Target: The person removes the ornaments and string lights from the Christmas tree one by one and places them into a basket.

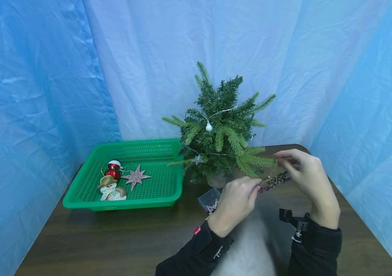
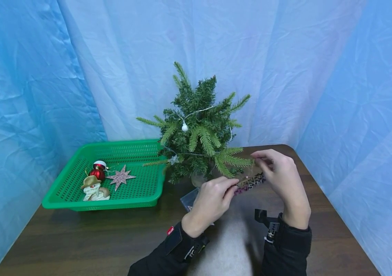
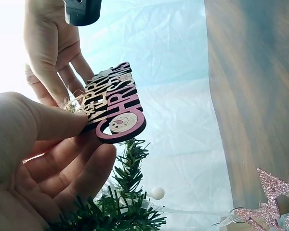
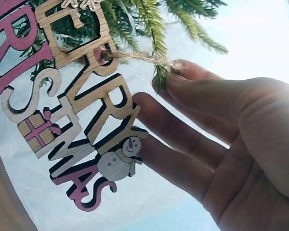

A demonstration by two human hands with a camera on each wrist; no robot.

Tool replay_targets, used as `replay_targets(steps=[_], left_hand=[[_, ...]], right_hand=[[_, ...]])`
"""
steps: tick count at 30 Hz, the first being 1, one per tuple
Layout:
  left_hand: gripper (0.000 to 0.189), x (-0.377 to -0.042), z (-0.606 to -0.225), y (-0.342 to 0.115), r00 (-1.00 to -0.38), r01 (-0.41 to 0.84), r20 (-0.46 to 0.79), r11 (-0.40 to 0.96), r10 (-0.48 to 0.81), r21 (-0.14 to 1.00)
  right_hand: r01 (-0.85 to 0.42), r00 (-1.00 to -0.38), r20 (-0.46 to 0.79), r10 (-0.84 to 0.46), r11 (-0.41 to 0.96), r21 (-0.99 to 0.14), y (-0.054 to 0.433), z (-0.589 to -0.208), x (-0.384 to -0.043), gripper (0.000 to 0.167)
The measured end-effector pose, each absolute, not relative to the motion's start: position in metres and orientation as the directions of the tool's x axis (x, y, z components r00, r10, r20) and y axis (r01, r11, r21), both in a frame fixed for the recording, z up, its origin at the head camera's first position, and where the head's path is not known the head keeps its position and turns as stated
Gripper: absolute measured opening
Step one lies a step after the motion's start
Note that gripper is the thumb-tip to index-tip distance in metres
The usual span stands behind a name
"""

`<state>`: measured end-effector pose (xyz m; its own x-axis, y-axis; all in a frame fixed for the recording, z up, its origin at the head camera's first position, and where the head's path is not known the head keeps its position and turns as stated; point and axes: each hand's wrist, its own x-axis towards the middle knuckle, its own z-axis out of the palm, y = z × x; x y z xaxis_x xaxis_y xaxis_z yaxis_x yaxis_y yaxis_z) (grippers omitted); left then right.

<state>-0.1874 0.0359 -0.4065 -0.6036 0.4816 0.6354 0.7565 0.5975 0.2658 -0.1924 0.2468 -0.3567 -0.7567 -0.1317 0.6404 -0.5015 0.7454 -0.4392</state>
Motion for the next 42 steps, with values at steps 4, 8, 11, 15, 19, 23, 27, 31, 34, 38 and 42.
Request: replay_targets(steps=[4, 8, 11, 15, 19, 23, 27, 31, 34, 38, 42], left_hand=[[0.02, -0.187, -0.407, 0.036, -0.601, 0.754, 0.647, 0.601, 0.469, 0.265], [0.02, -0.187, -0.408, 0.039, -0.588, 0.756, 0.67, 0.602, 0.453, 0.257], [0.02, -0.186, -0.409, 0.041, -0.572, 0.76, 0.689, 0.604, 0.446, 0.24], [0.02, -0.186, -0.41, 0.042, -0.56, 0.759, 0.702, 0.613, 0.44, 0.221], [0.02, -0.185, -0.409, 0.041, -0.56, 0.758, 0.704, 0.613, 0.437, 0.223], [0.02, -0.185, -0.409, 0.041, -0.562, 0.76, 0.702, 0.608, 0.436, 0.23], [0.02, -0.184, -0.407, 0.04, -0.564, 0.762, 0.699, 0.603, 0.439, 0.236], [0.02, -0.184, -0.404, 0.038, -0.562, 0.768, 0.697, 0.595, 0.446, 0.239], [0.02, -0.184, -0.402, 0.037, -0.556, 0.775, 0.697, 0.585, 0.452, 0.239], [0.018, -0.184, -0.4, 0.035, -0.539, 0.792, 0.702, 0.565, 0.467, 0.232], [0.017, -0.182, -0.397, 0.031, -0.524, 0.803, 0.704, 0.553, 0.479, 0.221]], right_hand=[[-0.496, -0.759, 0.64, -0.116, 0.74, -0.454, 0.247, -0.357, -0.193, 0.017], [-0.466, -0.771, 0.63, -0.086, 0.752, -0.467, 0.246, -0.356, -0.193, 0.016], [-0.427, -0.784, 0.618, -0.056, 0.771, -0.472, 0.246, -0.355, -0.193, 0.015], [-0.374, -0.804, 0.595, -0.008, 0.785, -0.494, 0.247, -0.355, -0.192, 0.016], [-0.359, -0.815, 0.58, 0.007, 0.779, -0.514, 0.249, -0.354, -0.19, 0.016], [-0.365, -0.817, 0.576, -0.007, 0.781, -0.508, 0.25, -0.353, -0.188, 0.015], [-0.356, -0.833, 0.553, -0.025, 0.79, -0.5, 0.253, -0.352, -0.185, 0.015], [-0.341, -0.864, 0.502, -0.05, 0.791, -0.508, 0.258, -0.349, -0.178, 0.015], [-0.338, -0.882, 0.465, -0.074, 0.787, -0.517, 0.261, -0.346, -0.173, 0.016], [-0.35, -0.892, 0.439, -0.107, 0.78, -0.52, 0.263, -0.342, -0.168, 0.015], [-0.384, -0.888, 0.435, -0.15, 0.762, -0.521, 0.263, -0.34, -0.163, 0.014]])
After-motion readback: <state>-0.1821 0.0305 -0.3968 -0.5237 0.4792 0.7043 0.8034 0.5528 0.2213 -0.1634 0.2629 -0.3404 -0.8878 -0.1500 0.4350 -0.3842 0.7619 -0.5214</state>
